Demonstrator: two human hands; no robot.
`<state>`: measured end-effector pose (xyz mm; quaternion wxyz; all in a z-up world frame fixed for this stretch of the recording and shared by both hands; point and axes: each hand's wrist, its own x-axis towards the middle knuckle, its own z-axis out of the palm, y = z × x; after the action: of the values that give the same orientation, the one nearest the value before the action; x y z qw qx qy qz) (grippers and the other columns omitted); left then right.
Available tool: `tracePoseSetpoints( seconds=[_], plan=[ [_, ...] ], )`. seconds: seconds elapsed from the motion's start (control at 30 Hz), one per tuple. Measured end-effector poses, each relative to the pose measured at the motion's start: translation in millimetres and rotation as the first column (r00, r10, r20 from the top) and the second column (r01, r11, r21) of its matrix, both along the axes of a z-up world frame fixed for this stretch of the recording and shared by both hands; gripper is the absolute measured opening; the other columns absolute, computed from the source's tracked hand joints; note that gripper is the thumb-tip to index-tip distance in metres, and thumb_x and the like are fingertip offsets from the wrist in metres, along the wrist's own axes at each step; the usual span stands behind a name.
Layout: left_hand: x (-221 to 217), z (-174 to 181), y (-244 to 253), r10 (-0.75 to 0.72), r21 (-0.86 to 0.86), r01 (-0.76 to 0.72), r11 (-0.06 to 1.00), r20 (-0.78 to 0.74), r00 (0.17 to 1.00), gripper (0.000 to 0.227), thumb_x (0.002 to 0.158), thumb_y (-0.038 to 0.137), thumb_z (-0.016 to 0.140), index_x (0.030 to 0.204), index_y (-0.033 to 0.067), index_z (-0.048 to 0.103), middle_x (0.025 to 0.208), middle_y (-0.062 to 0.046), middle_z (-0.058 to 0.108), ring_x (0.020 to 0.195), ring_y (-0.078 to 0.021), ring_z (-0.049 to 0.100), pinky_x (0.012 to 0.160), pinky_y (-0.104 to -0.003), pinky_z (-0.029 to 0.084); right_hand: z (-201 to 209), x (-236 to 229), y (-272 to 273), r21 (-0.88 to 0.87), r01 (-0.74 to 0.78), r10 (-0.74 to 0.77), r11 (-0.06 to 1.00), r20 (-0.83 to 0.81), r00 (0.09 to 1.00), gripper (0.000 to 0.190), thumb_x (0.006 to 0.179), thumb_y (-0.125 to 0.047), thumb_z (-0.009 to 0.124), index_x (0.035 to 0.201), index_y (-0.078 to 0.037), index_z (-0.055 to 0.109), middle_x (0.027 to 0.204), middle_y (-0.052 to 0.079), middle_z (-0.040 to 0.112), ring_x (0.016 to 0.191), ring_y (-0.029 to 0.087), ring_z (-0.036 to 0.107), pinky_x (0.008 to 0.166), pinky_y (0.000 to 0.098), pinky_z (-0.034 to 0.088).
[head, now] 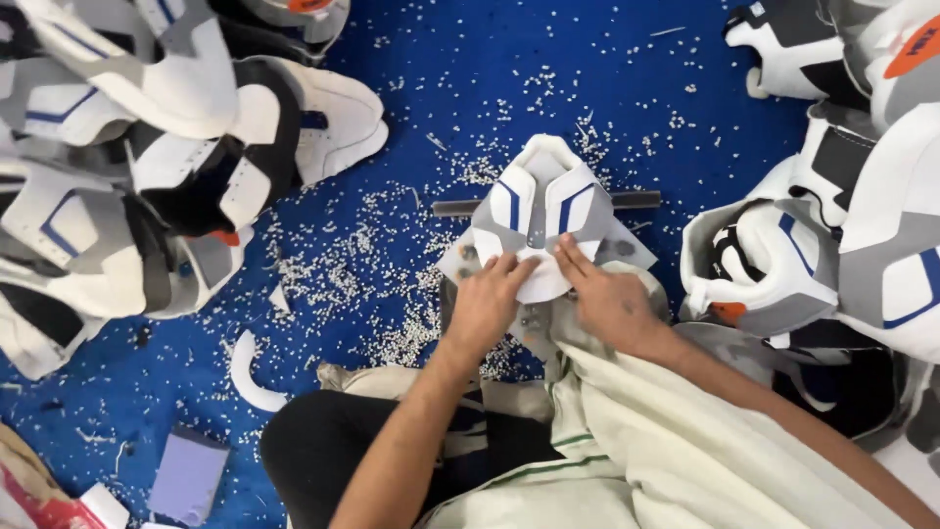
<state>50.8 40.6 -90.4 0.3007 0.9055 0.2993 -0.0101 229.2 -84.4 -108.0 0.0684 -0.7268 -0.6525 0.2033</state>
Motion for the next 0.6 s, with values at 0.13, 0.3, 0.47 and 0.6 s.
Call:
tracePoseSetpoints(
  seconds=[0.13,0.3,0.47,0.6],
  plan=[
    [0.8,-4.0,-16.5,-0.141,0.12,0.161,0.98,-0.162,0.977,0.05,0.085,0.008,0.06,0.134,0.015,0.064,0.127,-0.016,0.062,0.126,-0.0348,0.058,0.104,-0.046,0.048,7.5,-2.6,-1.0,0.009,0.031,-0.031,0.999,-0.027,0.999,0.069,0.077,-0.007,0.063,0.145,-0.012,0.053,0.158,0.004,0.044,0.06,0.026,0.07,0.053,0.0384,0.056],
    [1.4,-44.7,-67.7,-0.051,0.451,0.153,0.879,-0.23,0.972,0.059,0.086,0.016,0.061,0.141,-0.0048,0.056,0.14,-0.028,0.051,0.142,-0.0486,0.038,0.11,-0.055,0.036,-21.8,22.1,25.1,-0.001,0.11,-0.11,0.994,-0.018,0.994,0.058,0.079,-0.014,0.068,0.138,-0.013,0.063,0.119,0.011,0.063,0.062,0.027,0.07,0.059,0.0386,0.057],
    [-45.0,54.9,-68.4,0.285,0.29,-0.229,0.929,-0.169,0.944,0.082,0.067,0.028,0.08,0.136,-0.0006,0.049,0.141,-0.03,0.047,0.135,-0.0494,0.042,0.106,-0.059,0.04,-35.7,53.9,50.6,-0.163,0.559,-0.451,0.813,-0.783,0.428,0.018,0.096,0.001,0.063,0.111,-0.002,0.071,0.106,0.016,0.077,0.083,0.016,0.069,0.075,0.0292,0.056],
    [-91.1,34.5,-89.8,0.388,-0.081,-0.462,0.883,-0.427,0.817,0.11,0.076,0.027,0.085,0.16,-0.007,0.023,0.146,-0.036,0.041,0.116,-0.0482,0.055,0.09,-0.048,0.053,-21.1,43.2,70.2,-0.107,0.436,-0.256,0.893,-0.92,0.297,0.011,0.099,0.003,0.06,0.108,0.001,0.066,0.126,0.014,0.07,0.105,0.017,0.069,0.091,0.0302,0.057]
  ],
)
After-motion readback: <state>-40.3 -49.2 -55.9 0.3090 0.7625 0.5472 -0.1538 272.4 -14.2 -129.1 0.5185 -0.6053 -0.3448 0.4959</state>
